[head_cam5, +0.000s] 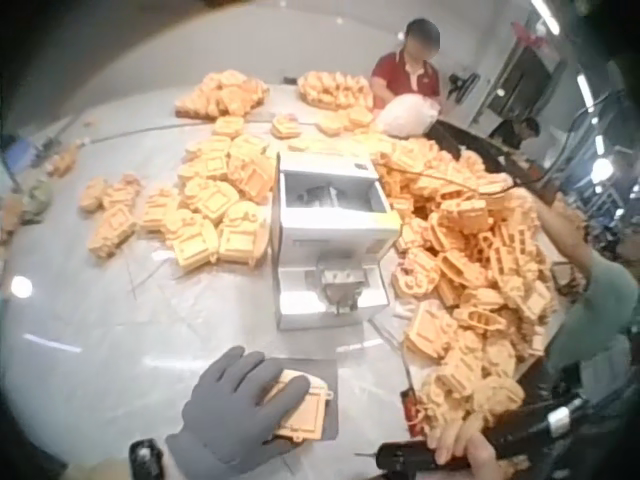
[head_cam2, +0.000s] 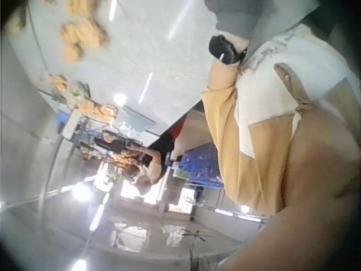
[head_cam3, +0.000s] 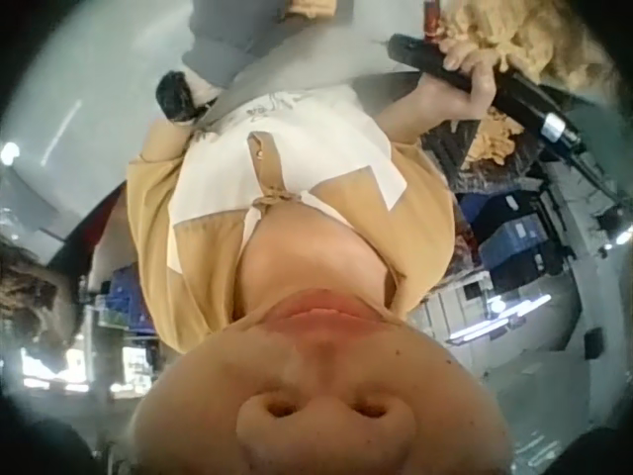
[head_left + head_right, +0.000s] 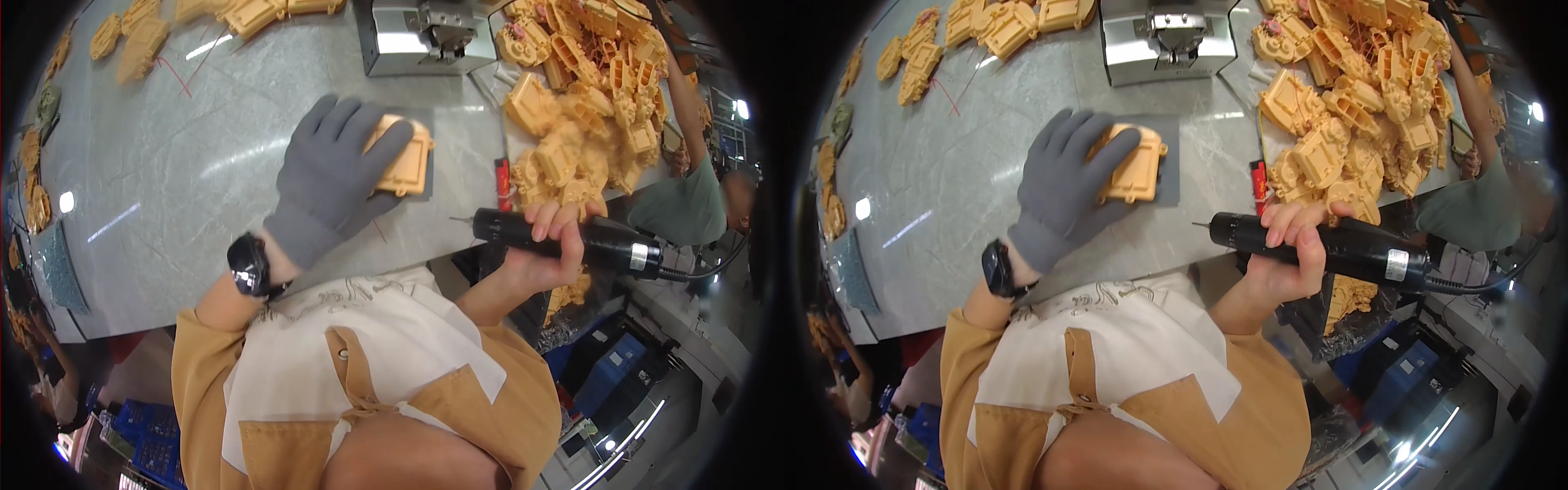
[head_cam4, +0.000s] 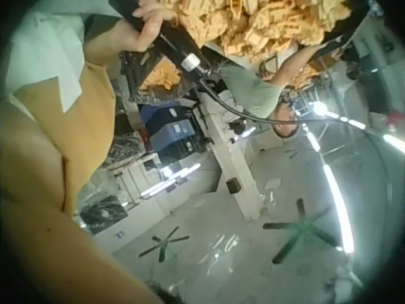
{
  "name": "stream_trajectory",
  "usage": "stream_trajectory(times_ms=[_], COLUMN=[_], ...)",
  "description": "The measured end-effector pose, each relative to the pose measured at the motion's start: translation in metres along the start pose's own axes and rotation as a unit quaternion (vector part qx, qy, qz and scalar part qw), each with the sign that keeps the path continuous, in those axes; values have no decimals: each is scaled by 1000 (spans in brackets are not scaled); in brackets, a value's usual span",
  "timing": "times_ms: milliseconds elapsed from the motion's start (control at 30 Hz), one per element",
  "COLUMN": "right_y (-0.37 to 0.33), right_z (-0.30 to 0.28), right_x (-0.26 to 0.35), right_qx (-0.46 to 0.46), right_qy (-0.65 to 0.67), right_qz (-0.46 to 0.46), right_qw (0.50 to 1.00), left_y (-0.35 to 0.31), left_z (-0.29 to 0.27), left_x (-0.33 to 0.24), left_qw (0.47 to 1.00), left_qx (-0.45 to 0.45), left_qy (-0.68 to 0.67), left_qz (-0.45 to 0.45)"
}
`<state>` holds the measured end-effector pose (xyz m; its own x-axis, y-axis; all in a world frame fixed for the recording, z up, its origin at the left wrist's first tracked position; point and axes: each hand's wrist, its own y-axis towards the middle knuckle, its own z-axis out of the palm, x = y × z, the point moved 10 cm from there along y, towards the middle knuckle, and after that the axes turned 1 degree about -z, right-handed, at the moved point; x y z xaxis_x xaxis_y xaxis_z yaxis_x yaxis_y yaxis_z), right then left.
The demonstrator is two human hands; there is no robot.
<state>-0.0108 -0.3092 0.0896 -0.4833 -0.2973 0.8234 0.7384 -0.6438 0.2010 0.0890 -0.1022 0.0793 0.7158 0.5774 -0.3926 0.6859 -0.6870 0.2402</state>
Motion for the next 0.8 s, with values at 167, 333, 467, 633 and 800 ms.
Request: stream_trajectory(times_ms=[167,333,467,633,800], right_y=[24,59,103,117,106], right_z=[20,86,136,165,169], right_x=[8,40,-2,-19,-48], right_qx=[20,146,131,181,147], right_qy=[-29,-3,-18,-51,-137], right_qz=[-57,-179,-168,-170,-175], right_qw=[998,973,977,967,964], left_y=[-11,13,14,-21,-39], left_z=[-19,18,8,3,2], left_x=[-10,3,10,36,50], left_qw=[998,999,998,983,961], left_qx=[-21,46,13,-86,-163], left_qy=[-42,-9,-47,-155,-219], left_qz=[-35,0,-26,-49,-47])
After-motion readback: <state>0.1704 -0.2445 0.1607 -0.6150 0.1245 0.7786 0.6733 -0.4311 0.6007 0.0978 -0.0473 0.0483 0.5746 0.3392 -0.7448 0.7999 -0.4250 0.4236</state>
